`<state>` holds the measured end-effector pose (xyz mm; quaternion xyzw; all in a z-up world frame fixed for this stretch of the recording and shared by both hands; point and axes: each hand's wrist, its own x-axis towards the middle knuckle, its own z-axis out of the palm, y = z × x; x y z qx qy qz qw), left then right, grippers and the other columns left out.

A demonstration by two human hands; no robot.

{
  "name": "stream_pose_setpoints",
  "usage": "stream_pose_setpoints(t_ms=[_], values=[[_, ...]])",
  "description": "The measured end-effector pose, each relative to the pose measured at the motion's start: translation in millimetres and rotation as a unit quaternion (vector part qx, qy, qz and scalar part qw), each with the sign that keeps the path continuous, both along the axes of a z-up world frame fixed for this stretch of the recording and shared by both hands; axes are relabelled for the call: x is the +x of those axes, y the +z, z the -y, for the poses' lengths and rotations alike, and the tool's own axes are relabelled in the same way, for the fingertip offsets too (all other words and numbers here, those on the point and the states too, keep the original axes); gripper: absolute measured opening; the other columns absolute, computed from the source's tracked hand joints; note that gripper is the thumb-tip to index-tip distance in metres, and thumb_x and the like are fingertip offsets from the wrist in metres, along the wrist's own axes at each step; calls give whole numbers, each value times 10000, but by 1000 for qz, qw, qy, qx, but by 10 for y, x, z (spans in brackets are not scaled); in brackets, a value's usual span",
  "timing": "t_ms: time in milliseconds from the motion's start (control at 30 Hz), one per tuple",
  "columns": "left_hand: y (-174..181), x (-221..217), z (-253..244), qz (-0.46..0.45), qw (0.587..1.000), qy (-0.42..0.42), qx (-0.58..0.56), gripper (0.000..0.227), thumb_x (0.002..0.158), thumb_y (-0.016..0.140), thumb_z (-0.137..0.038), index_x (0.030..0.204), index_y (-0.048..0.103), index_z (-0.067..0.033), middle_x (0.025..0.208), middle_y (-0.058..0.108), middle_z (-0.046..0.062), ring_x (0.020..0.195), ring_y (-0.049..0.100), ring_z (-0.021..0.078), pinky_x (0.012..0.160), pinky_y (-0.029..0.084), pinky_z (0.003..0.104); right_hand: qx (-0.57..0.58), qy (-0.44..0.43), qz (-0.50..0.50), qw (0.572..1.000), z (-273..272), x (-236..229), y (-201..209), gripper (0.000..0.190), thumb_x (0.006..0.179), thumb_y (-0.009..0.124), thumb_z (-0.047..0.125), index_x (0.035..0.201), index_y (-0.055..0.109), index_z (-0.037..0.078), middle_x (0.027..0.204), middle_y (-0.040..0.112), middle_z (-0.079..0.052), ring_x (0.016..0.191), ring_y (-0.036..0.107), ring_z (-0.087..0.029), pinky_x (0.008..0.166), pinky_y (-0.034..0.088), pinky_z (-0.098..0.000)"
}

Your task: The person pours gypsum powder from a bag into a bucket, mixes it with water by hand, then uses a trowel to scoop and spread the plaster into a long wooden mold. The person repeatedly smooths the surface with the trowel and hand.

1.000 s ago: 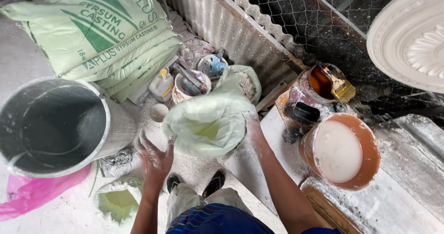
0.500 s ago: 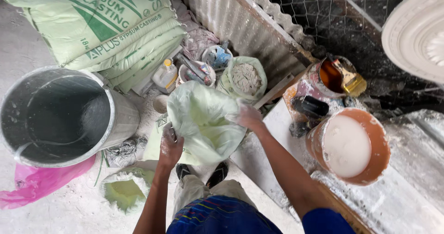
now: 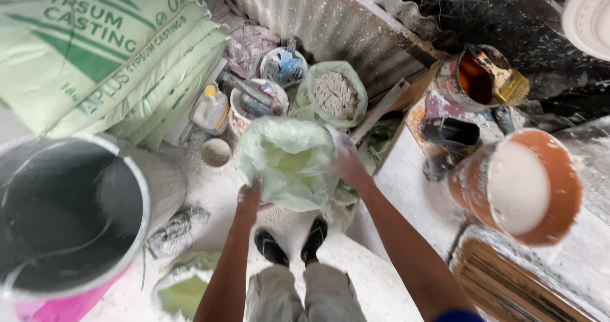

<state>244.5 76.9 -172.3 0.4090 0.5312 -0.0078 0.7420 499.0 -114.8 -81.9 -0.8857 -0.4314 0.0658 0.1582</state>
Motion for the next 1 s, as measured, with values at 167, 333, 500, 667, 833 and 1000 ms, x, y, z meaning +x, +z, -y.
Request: stream_pose_setpoints(t_ms=[167,333,500,667,833,1000], values=[[-944,513,22,-9,999,-11,-50,638,1034,548,-404,1399,435,107,1290,614,218,1029,722,323,726,636,393,100,-124,-58,986,804,-531,469,486,892,709,185,1342,580,56,1368,606,-223,1301,548,-388,1082,462,-480],[-2614,810,250,-44,992,41,-110,540,1042,480,-399,1463,399,-70,1325,587,167,1046,696,324,736,631,423,151,32,70,986,1036,-844,266,234,893,670,30,1119,614,51,1181,667,-159,1084,673,-336,846,596,-413],[-3271,784,822,30,992,70,-105,481,1043,422,-330,1483,334,-157,1401,484,113,1147,623,307,818,661,455,90,-145,-46,984,1138,-960,77,323,775,680,-42,1076,680,74,1048,726,-119,922,756,-270,715,628,-381],[-2399,214,1070,-48,992,38,-115,538,1068,316,-344,1563,274,-137,1516,446,171,1207,646,352,801,625,426,131,-92,-25,987,1024,-903,135,289,799,666,-37,1063,671,80,1004,742,-110,934,750,-270,769,626,-382],[-2475,302,817,-60,993,34,-101,589,1087,280,-316,1621,117,-128,1520,431,245,1200,668,416,807,619,422,120,-67,-17,990,953,-897,169,304,796,661,-31,1086,664,62,997,744,-127,943,746,-272,783,636,-398],[-3236,270,1042,-60,990,55,-116,579,1069,280,-303,1618,124,-201,1505,450,168,1213,620,364,820,613,450,101,-36,23,994,1022,-892,118,260,826,660,-17,1069,679,72,984,755,-127,914,743,-281,781,624,-436]])
